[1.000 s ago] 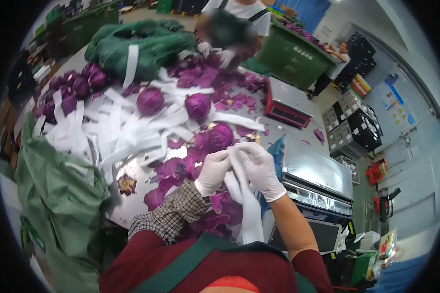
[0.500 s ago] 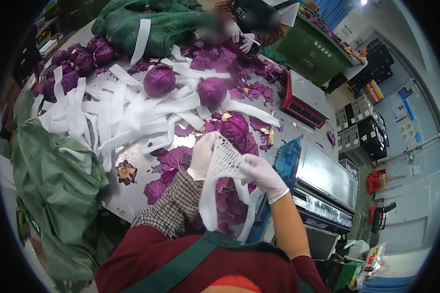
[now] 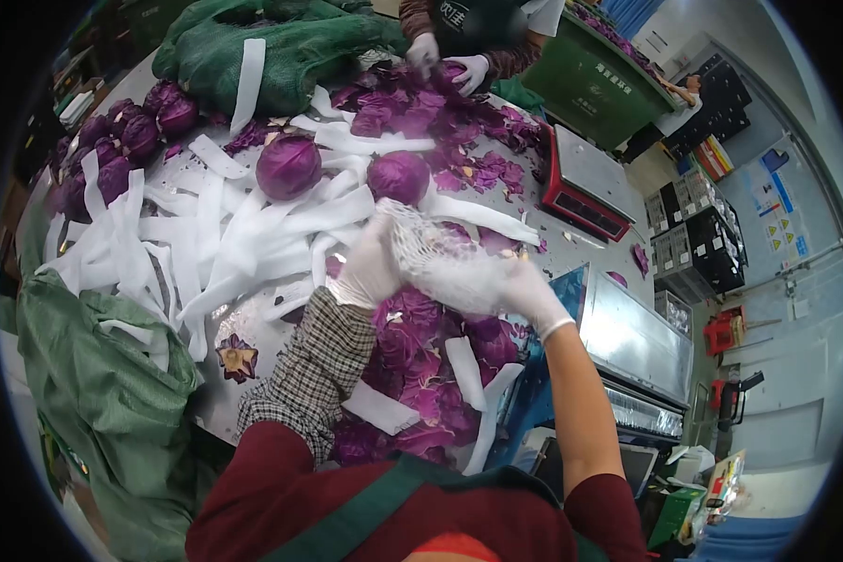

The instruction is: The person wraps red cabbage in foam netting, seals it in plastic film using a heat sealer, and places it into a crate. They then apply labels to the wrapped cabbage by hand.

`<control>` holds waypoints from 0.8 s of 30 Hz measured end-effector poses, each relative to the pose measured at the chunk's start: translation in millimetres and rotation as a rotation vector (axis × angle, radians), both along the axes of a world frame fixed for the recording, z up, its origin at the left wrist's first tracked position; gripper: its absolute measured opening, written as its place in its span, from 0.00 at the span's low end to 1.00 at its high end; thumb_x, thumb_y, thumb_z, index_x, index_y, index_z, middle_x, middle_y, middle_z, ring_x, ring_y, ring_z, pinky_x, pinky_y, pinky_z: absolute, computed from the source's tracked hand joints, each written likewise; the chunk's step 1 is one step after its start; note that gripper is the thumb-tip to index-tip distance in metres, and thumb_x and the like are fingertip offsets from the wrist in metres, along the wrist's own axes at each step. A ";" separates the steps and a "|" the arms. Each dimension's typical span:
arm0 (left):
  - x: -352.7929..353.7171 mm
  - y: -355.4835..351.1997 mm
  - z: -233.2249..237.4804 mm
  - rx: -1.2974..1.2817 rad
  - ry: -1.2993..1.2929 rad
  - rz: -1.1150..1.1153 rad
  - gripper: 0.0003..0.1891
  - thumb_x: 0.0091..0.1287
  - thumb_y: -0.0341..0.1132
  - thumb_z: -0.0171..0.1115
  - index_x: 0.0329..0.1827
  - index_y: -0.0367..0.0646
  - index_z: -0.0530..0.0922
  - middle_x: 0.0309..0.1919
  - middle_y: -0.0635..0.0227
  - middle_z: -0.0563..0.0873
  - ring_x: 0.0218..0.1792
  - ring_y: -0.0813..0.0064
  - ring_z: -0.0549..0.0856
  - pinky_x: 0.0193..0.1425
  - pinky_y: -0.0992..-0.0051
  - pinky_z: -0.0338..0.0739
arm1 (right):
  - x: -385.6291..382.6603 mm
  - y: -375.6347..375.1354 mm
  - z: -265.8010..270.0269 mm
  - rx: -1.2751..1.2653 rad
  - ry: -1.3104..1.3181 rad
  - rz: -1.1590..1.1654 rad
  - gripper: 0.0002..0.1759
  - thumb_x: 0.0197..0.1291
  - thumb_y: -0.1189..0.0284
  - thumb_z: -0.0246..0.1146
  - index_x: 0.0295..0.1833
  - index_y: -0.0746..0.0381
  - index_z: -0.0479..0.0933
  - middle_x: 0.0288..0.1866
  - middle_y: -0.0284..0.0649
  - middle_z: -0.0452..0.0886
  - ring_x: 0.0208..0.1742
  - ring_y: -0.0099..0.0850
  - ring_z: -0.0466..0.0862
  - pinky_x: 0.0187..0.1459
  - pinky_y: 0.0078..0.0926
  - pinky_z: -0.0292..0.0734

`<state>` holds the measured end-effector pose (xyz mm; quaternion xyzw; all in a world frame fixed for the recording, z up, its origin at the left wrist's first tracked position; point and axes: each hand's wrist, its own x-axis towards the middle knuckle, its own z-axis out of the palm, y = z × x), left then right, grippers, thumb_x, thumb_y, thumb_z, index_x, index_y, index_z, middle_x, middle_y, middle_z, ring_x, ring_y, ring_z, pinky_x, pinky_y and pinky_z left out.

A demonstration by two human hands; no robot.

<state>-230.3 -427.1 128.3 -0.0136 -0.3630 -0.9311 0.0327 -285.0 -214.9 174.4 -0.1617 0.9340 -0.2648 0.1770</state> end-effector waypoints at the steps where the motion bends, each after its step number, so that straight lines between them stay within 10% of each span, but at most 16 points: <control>1: -7.4 6.7 -2.8 0.370 -0.215 -0.102 0.22 0.71 0.50 0.43 0.47 0.38 0.73 0.38 0.65 0.81 0.42 0.69 0.82 0.49 0.69 0.78 | -17.8 3.4 -0.7 -0.178 -0.090 -0.159 0.09 0.56 0.70 0.57 0.37 0.65 0.78 0.32 0.37 0.80 0.31 0.22 0.77 0.31 0.21 0.72; 6: -18.7 8.4 -95.0 -0.301 -0.443 -0.004 0.23 0.69 0.53 0.47 0.34 0.39 0.76 0.20 0.70 0.75 0.14 0.83 0.69 0.17 0.79 0.65 | -66.1 11.2 -22.4 -1.326 -0.668 -0.484 0.14 0.63 0.70 0.50 0.49 0.67 0.73 0.42 0.43 0.80 0.40 0.32 0.82 0.42 0.31 0.78; 9: -23.5 -1.3 -99.5 -0.428 -0.447 0.112 0.22 0.69 0.51 0.49 0.37 0.37 0.75 0.23 0.70 0.77 0.19 0.80 0.74 0.20 0.75 0.69 | -104.5 16.9 -100.3 -1.160 -0.608 -0.418 0.20 0.65 0.63 0.52 0.53 0.69 0.69 0.49 0.47 0.77 0.46 0.36 0.80 0.48 0.32 0.74; 10: -26.8 6.6 -102.8 -0.383 -0.470 0.134 0.22 0.69 0.51 0.49 0.40 0.37 0.75 0.26 0.67 0.78 0.23 0.76 0.77 0.24 0.73 0.72 | -93.9 12.1 -94.6 -0.621 -0.491 -0.753 0.28 0.66 0.55 0.47 0.57 0.70 0.67 0.53 0.50 0.75 0.47 0.41 0.78 0.53 0.32 0.70; 12: -35.6 21.4 -114.1 -0.298 -0.492 0.214 0.22 0.69 0.50 0.48 0.44 0.36 0.75 0.31 0.60 0.81 0.32 0.67 0.81 0.32 0.69 0.77 | -112.1 10.4 -155.0 0.372 -0.167 -0.399 0.34 0.65 0.47 0.40 0.63 0.64 0.64 0.59 0.48 0.72 0.58 0.38 0.73 0.58 0.30 0.65; 13: -43.7 18.4 -148.5 -0.697 -0.279 0.266 0.23 0.69 0.50 0.46 0.48 0.35 0.74 0.37 0.54 0.80 0.40 0.60 0.80 0.42 0.67 0.75 | -91.6 3.5 -149.2 0.263 -0.076 -0.193 0.32 0.65 0.49 0.41 0.64 0.62 0.64 0.61 0.52 0.70 0.61 0.40 0.72 0.59 0.31 0.65; 14: -50.9 11.0 -173.3 -1.096 -0.065 0.308 0.25 0.70 0.50 0.44 0.52 0.34 0.74 0.43 0.48 0.80 0.48 0.53 0.79 0.51 0.65 0.74 | -89.4 -2.1 -185.1 -0.462 -0.128 -0.307 0.30 0.67 0.52 0.41 0.64 0.62 0.65 0.61 0.58 0.69 0.60 0.46 0.73 0.60 0.32 0.64; 15: -40.5 12.3 -129.3 -1.211 -0.218 0.153 0.26 0.72 0.48 0.38 0.55 0.32 0.71 0.47 0.41 0.78 0.51 0.47 0.76 0.58 0.65 0.69 | -85.1 -4.4 -162.9 -0.331 -0.190 -0.227 0.29 0.67 0.53 0.40 0.63 0.62 0.66 0.61 0.58 0.68 0.60 0.46 0.72 0.61 0.31 0.63; 18: -36.7 -5.8 -135.5 -1.034 -0.048 0.173 0.27 0.72 0.47 0.35 0.56 0.31 0.70 0.50 0.42 0.77 0.53 0.51 0.77 0.59 0.65 0.67 | -36.4 -11.8 -51.5 -0.284 -0.195 -0.140 0.33 0.67 0.50 0.40 0.60 0.67 0.69 0.55 0.47 0.76 0.54 0.32 0.74 0.57 0.25 0.65; 19: -29.9 -3.2 -115.5 -0.256 -0.104 0.011 0.28 0.72 0.50 0.34 0.60 0.35 0.68 0.53 0.47 0.77 0.56 0.57 0.76 0.60 0.67 0.68 | -10.9 -13.9 -8.0 -0.464 -0.319 -0.166 0.30 0.68 0.53 0.39 0.58 0.67 0.71 0.52 0.44 0.77 0.50 0.27 0.76 0.53 0.23 0.68; 24: 84.9 30.4 1.5 0.503 0.040 -0.462 0.38 0.67 0.64 0.33 0.66 0.40 0.61 0.62 0.56 0.70 0.60 0.62 0.73 0.65 0.62 0.68 | 84.4 28.9 95.0 -0.679 -0.566 0.357 0.19 0.68 0.66 0.46 0.45 0.70 0.76 0.36 0.42 0.82 0.39 0.27 0.82 0.43 0.23 0.76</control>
